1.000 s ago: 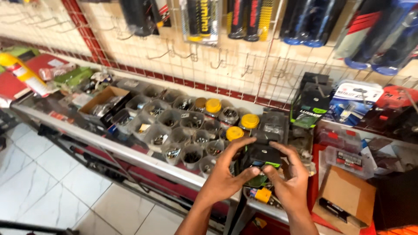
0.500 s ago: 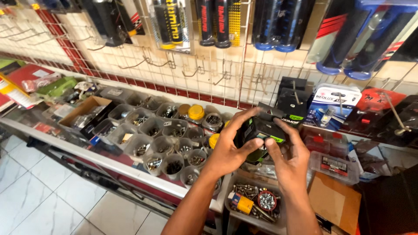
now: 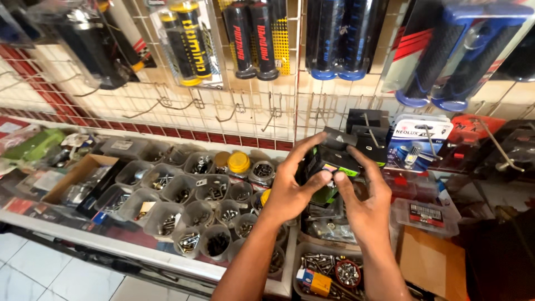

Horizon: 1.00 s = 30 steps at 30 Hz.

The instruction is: The person removes various motorcycle parts from their packaging and places them into partitioned plastic bins and onto a display rack on a wall.

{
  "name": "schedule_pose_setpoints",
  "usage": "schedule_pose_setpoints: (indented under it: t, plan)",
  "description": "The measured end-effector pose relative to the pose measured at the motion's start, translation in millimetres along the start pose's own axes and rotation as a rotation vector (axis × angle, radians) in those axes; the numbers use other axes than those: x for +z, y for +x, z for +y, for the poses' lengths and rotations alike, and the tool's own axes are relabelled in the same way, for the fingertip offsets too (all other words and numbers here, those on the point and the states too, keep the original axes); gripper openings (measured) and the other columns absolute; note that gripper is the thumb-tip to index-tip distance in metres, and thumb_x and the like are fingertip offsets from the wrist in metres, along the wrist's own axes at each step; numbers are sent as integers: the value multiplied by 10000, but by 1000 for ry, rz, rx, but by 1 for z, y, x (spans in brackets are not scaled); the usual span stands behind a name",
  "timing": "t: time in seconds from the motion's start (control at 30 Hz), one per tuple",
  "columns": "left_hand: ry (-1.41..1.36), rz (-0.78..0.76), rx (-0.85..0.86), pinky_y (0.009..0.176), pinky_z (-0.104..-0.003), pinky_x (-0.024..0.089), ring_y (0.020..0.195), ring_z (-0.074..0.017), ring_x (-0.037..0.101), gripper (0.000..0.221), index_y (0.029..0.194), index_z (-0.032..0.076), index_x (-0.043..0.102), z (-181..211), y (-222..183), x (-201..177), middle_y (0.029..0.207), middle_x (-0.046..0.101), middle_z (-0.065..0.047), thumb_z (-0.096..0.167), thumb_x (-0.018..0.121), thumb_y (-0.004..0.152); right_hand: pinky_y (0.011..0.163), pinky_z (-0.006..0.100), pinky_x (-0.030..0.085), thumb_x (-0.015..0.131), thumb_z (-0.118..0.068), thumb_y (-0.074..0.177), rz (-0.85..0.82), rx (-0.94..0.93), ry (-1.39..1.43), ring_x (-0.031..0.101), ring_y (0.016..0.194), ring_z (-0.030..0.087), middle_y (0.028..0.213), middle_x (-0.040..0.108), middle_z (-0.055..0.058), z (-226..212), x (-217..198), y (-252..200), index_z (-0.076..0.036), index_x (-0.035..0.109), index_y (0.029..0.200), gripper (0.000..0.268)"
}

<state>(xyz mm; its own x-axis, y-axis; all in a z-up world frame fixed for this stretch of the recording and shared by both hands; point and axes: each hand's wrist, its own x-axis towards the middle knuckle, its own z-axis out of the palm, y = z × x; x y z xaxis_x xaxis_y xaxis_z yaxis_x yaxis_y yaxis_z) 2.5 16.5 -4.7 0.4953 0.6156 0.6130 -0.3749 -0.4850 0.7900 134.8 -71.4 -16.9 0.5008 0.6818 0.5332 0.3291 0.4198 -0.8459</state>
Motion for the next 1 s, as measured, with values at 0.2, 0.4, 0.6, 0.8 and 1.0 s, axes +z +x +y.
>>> schedule_pose_setpoints:
  t: [0.2,0.4,0.6,0.8,1.0]
  plan:
    - [-115,1,-50,1176,-328,429,1387,-205,548,650,1515,21,497,-26,6,-14,1522,561,-132,230,764,961,873,295,546,690,-101,957,7,27,-177,657,1071,140,1208,716,121,1,11,7,-10,582,1421,485]
    - [-66,31,-57,1158,-349,460,1363,-221,575,638,1513,32,492,-49,19,-22,1499,575,-153,152,751,942,684,304,610,717,-86,924,105,-84,-467,763,888,193,1208,730,192,-19,20,13,6,622,1351,447]
    - [-102,61,-107,1111,-356,484,1324,-227,586,630,1518,50,466,-69,34,-24,1475,587,-140,32,705,935,643,324,591,726,-62,925,100,-173,-588,738,761,212,1063,745,167,-22,26,34,-22,697,1253,331]
    - [43,110,-5,1169,-361,419,1388,-258,545,622,1506,42,460,-94,48,-24,1496,565,-153,-15,688,931,694,327,573,712,-18,934,44,-337,-559,734,841,248,1056,729,182,-6,38,52,2,718,1200,266]
    - [79,136,-28,1195,-374,384,1430,-280,490,604,1516,50,430,-107,52,-22,1527,499,-161,28,677,965,637,303,538,667,52,940,59,-292,-519,719,689,208,958,734,162,-3,42,56,13,740,1150,226]
